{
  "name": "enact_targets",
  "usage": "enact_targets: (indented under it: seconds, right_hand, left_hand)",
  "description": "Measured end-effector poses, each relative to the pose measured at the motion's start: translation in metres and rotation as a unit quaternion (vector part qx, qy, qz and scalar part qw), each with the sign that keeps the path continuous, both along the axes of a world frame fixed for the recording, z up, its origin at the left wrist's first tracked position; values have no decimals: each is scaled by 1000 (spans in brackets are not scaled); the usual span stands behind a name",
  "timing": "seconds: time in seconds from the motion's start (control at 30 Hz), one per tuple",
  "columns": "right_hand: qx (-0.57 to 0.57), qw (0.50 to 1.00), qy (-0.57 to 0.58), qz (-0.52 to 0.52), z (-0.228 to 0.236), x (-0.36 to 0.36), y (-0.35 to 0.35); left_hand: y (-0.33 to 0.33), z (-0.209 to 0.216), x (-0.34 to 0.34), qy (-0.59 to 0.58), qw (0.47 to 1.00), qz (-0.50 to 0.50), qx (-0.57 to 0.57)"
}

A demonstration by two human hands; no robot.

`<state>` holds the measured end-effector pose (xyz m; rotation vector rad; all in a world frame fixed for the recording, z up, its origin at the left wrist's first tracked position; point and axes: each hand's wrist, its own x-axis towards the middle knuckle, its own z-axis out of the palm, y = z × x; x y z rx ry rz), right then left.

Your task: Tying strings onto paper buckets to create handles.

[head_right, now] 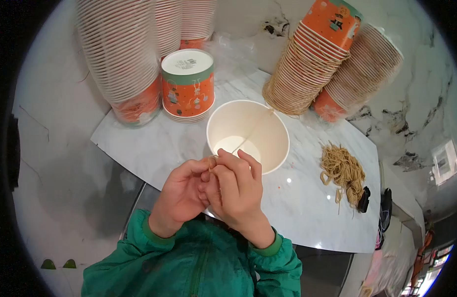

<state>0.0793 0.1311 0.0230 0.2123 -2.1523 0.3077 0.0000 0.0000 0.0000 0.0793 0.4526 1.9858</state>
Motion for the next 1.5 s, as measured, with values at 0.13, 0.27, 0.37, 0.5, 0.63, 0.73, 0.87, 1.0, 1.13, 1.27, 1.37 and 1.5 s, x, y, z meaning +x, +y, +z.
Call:
enact_targets:
  seconds: [0.13, 0.27, 0.37, 0.5, 0.63, 0.73, 0.87, 1.0, 1.13, 1.27, 1.37, 1.5]
  right_hand:
    - [-45, 998, -5, 36, -3, -2, -1]
    - [-88, 995, -7, 54, -6, 0, -1]
    - [-84, 994, -8, 63, 0, -1, 0]
    - [-111, 991, -18, 65, 8, 0, 0]
    - [-137, 988, -50, 53, 13, -1, -2]
    - [-147, 986, -58, 51, 13, -5, -6]
    - [-138, 988, -48, 45, 13, -13, -9]
    - [-148, 987, -49, 46, 15, -19, -10]
    - [-105, 991, -56, 60, 16, -24, -5]
    - [-68, 993, -65, 66, 20, -24, -4]
    - [-61, 993, -70, 71, 21, -23, -2]
    - [-64, 993, -67, 74, 21, -21, -1]
  left_hand:
    - [-2, 3, -5, -22, 999, -32, 19]
    - [-6, 13, -9, 40, 999, -19, -19]
    - [-8, 8, -10, 140, 987, 50, -59]
    - [-9, 13, -2, 191, 972, 103, -86]
    - [-6, 8, 6, 423, 848, 264, -180]
    - [-7, 6, 4, 548, 740, 331, -203]
    - [-7, 8, 3, 605, 668, 377, -215]
    - [-9, 7, 0, 612, 659, 386, -207]
    - [-11, 5, -3, 633, 630, 393, -217]
    - [-10, 4, -6, 656, 592, 417, -215]
    - [-10, 1, -7, 671, 560, 432, -223]
    - [-8, 0, -6, 673, 551, 441, -219]
